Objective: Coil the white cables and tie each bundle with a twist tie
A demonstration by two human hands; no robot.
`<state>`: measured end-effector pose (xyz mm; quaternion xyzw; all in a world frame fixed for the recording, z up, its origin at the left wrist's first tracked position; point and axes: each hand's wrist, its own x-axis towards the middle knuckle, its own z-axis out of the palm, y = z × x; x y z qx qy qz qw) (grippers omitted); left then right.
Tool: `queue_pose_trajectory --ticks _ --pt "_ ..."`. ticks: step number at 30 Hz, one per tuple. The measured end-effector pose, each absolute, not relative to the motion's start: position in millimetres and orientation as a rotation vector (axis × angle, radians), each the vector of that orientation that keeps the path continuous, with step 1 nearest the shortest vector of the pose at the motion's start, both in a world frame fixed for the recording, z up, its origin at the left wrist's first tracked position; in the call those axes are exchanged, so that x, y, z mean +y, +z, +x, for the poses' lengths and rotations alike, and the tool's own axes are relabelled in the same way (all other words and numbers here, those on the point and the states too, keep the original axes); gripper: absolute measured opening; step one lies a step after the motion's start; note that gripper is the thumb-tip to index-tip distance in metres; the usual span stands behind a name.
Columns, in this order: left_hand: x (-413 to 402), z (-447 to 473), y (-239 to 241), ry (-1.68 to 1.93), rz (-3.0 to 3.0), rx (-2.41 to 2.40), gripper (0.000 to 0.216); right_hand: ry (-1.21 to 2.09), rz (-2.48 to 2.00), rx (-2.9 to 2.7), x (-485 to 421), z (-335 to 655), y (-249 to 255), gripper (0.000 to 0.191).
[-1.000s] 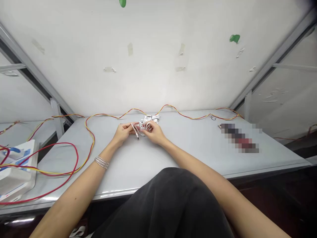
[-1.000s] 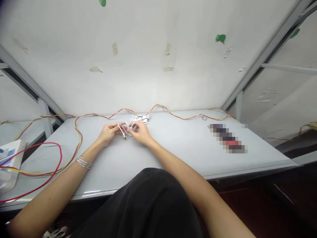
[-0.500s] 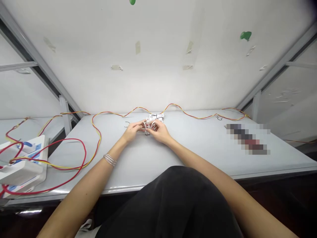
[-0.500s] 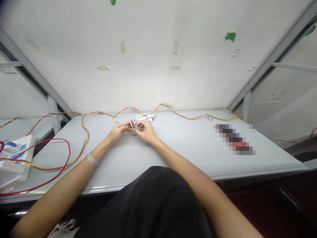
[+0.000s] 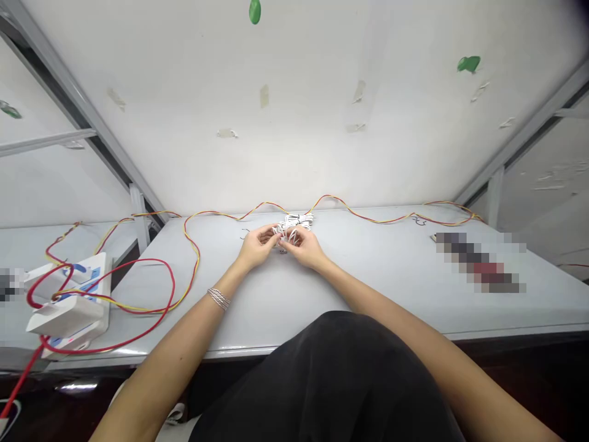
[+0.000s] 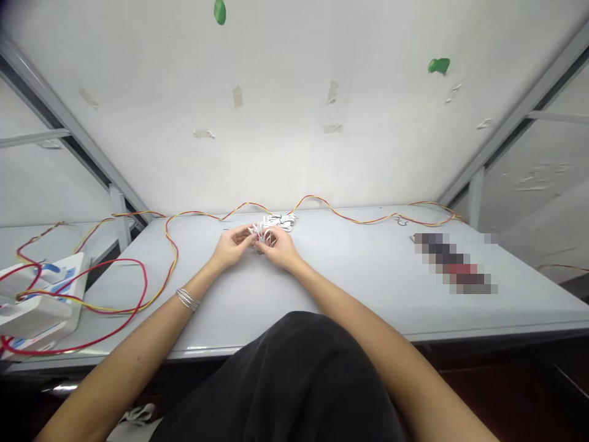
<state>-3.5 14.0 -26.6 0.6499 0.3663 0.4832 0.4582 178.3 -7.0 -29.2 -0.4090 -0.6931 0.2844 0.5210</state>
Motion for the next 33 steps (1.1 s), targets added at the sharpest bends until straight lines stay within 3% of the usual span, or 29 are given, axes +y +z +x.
queue_pose_trajectory --ticks 13,24,33 --pt "14.1 -7.7 -20.5 1.179 1.600 0.910 0.041 0.782 -1.008 -1.621 -9.4 175.7 -29.3 0.030" --pt "8.2 -6.2 -19.4 1.133 1.641 0.803 0.047 0.789 -1.017 -1.624 -14.4 174.4 -23.3 0.044" --pt "7.4 -2.0 -19.9 1.165 1.619 0.803 0.048 0.771 -1.019 -1.650 -13.5 174.8 -24.3 0.031"
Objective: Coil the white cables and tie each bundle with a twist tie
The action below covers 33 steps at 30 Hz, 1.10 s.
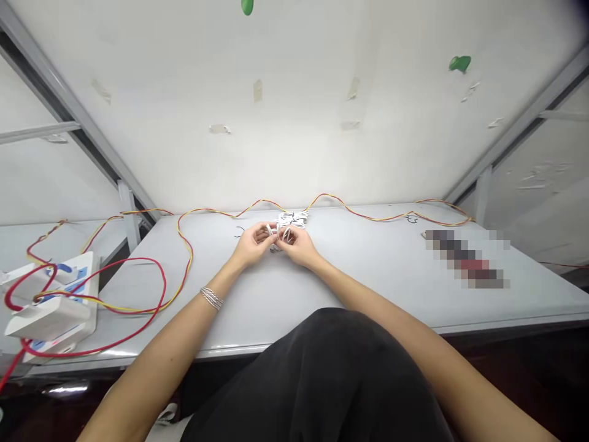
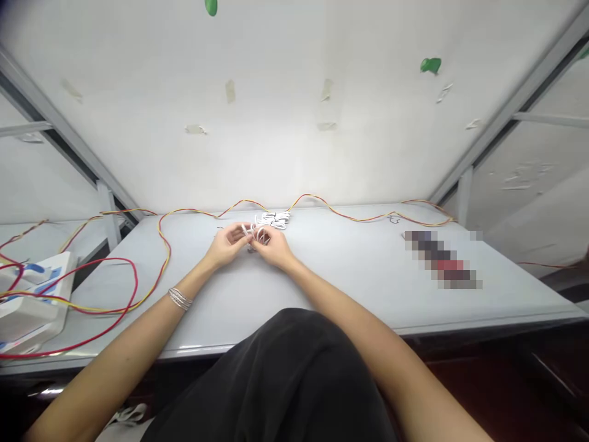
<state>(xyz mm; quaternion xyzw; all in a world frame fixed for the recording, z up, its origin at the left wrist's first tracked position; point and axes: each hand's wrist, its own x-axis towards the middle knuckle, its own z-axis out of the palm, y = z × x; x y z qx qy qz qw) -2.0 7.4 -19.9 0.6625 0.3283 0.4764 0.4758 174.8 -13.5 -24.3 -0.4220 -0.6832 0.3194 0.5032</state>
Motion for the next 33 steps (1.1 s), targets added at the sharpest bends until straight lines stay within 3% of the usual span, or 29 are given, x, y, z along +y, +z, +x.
queue_pose_trajectory --ticks 18,33 --pt "8.7 -2.9 -22.4 1.159 1.600 0.843 0.048 0.838 -1.005 -1.601 -11.7 172.3 -24.5 0.020" --pt "6.3 -0.6 -19.2 1.171 1.663 0.861 0.044 0.870 -1.010 -1.600 -10.4 171.8 -23.4 0.023"
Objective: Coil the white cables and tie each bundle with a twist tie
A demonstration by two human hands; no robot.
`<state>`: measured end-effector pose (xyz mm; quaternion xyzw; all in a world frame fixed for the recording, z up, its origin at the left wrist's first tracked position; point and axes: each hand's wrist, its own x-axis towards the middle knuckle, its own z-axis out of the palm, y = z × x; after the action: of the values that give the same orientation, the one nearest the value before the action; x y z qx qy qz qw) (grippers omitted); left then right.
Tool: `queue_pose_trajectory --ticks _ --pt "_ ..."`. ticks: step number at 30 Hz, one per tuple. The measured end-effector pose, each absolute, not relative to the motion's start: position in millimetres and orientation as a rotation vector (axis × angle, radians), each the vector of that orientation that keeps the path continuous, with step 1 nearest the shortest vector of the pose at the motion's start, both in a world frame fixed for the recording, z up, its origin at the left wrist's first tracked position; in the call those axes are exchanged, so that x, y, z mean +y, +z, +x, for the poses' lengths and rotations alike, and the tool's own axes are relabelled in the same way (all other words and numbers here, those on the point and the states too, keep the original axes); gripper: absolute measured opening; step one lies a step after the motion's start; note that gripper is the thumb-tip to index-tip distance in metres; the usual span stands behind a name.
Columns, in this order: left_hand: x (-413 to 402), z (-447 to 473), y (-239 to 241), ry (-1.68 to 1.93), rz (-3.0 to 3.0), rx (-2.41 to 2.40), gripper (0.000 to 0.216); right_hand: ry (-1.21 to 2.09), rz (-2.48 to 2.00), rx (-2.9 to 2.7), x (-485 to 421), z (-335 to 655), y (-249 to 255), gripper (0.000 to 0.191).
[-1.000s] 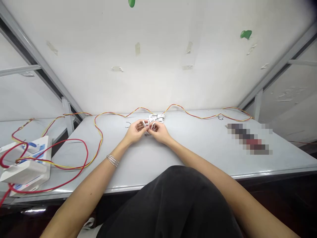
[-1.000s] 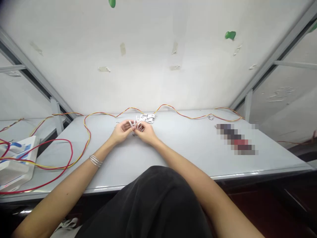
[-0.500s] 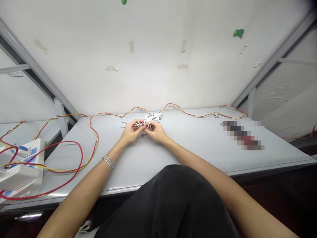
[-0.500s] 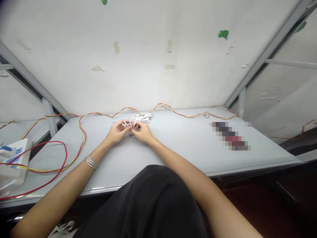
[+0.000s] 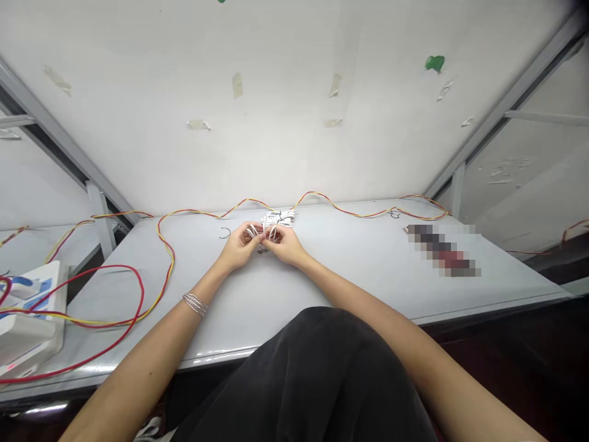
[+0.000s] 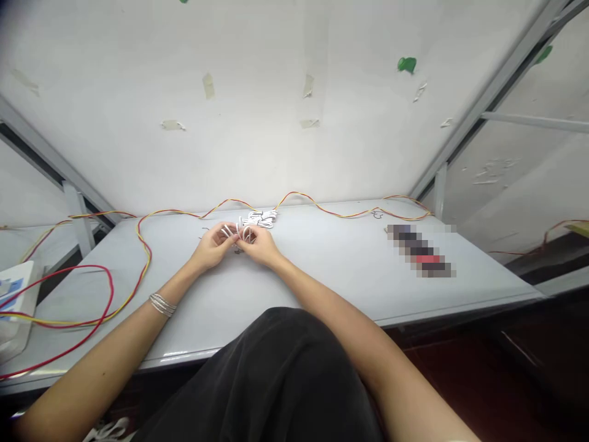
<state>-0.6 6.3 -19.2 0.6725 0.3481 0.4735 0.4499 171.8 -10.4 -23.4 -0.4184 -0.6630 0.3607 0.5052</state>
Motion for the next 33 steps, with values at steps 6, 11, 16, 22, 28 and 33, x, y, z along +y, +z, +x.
queue_pose_trajectory --ticks 6,11,16,22,28,33 --pt "5 0 -16 1.209 1.708 0.933 0.044 0.832 -1.036 -1.579 -10 172 -23 0.025" --pt "6 -1 -18 1.184 1.603 0.903 0.062 0.878 -1.039 -1.495 -8 172 -27 0.039" --pt "8 -1 -21 1.111 1.594 0.810 0.069 0.876 -1.085 -1.567 -7 174 -28 0.047" --pt "8 -1 -24 1.056 1.619 0.819 0.077 0.796 -1.056 -1.707 -5 178 -30 0.054" --pt "-2 1 -13 1.072 1.816 0.884 0.072 0.680 -1.024 -1.856 -7 179 -29 0.061" --pt "-7 1 -6 1.037 1.950 0.944 0.064 0.679 -1.076 -1.947 -11 178 -23 0.052"
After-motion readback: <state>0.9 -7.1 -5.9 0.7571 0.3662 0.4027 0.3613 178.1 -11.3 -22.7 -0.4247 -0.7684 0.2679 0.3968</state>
